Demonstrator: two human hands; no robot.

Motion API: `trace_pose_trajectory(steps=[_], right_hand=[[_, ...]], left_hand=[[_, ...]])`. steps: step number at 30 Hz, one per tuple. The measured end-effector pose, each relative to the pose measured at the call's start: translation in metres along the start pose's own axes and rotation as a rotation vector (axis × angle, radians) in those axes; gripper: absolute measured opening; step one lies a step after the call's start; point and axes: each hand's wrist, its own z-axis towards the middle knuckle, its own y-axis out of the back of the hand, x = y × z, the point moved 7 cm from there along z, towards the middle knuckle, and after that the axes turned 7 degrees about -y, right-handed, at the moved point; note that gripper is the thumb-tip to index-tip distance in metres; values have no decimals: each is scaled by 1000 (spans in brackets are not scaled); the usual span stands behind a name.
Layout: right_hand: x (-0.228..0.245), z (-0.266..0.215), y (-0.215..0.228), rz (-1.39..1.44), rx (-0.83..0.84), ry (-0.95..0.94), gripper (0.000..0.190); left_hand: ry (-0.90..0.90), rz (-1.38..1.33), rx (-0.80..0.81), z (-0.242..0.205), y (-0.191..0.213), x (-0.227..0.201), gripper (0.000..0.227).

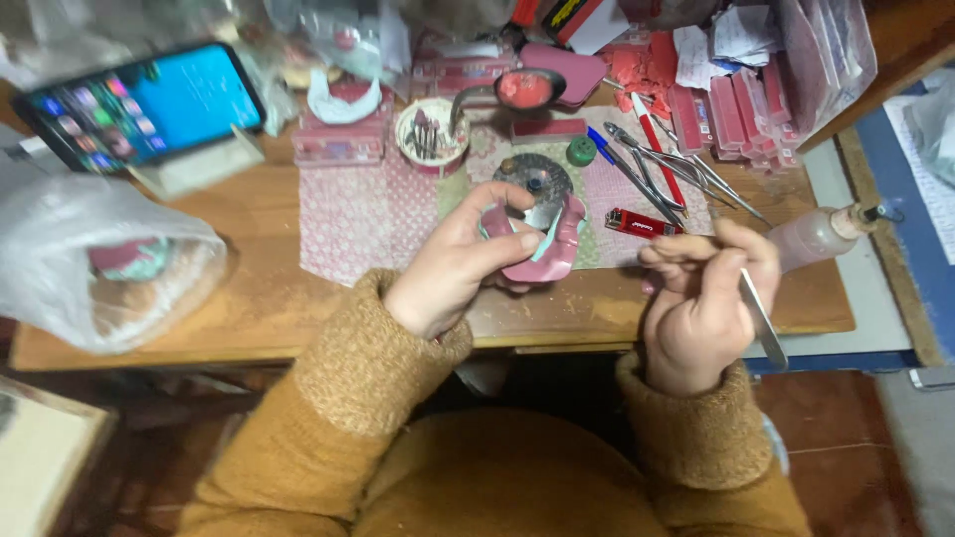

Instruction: The person is trimming a pink and light blue dental mold using a metal tool. They repeatedly apply liquid from a squeeze bottle to the mold and scrape away excess material, occasionally wiping the tool on a cloth.

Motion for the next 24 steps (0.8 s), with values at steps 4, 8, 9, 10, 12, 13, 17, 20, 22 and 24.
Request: trace_pose_trajectory(steps=[4, 8, 9, 10, 12, 13, 17, 20, 22, 24], right_hand=[[-15, -3, 5, -141, 123, -121, 14], [-24, -8, -15, -202, 305, -299, 11], [-26, -11, -24, -181, 392, -362, 12], [-25, -11, -24, -174, 381, -354, 12], [-28, -12, -28, -99, 401, -397, 21], [-29, -12, -25, -94, 393, -393, 21], [-37, -10, -15, -329, 319, -434, 32], [-36, -8, -9, -447, 277, -389, 35], [-31, -8, -8, -509, 261, -350, 35], [-22, -6, -5, -908, 186, -289, 38]], left_hand=[[22, 16, -11, -3, -6, -3, 40], [-7, -31, 23, -8, -14, -2, 46], [-34, -31, 24, -9, -15, 0, 49], [-28, -21, 32, -10, -16, 4, 49], [-118, -36, 110, -13, -21, 5, 61], [-113, -30, 116, -13, -24, 6, 61], [-170, -11, 157, -18, -33, 14, 73], [-150, -47, 164, -24, -46, 17, 81], [-104, -30, 140, -27, -53, 19, 87], [-95, -97, 206, -32, -62, 20, 98]])
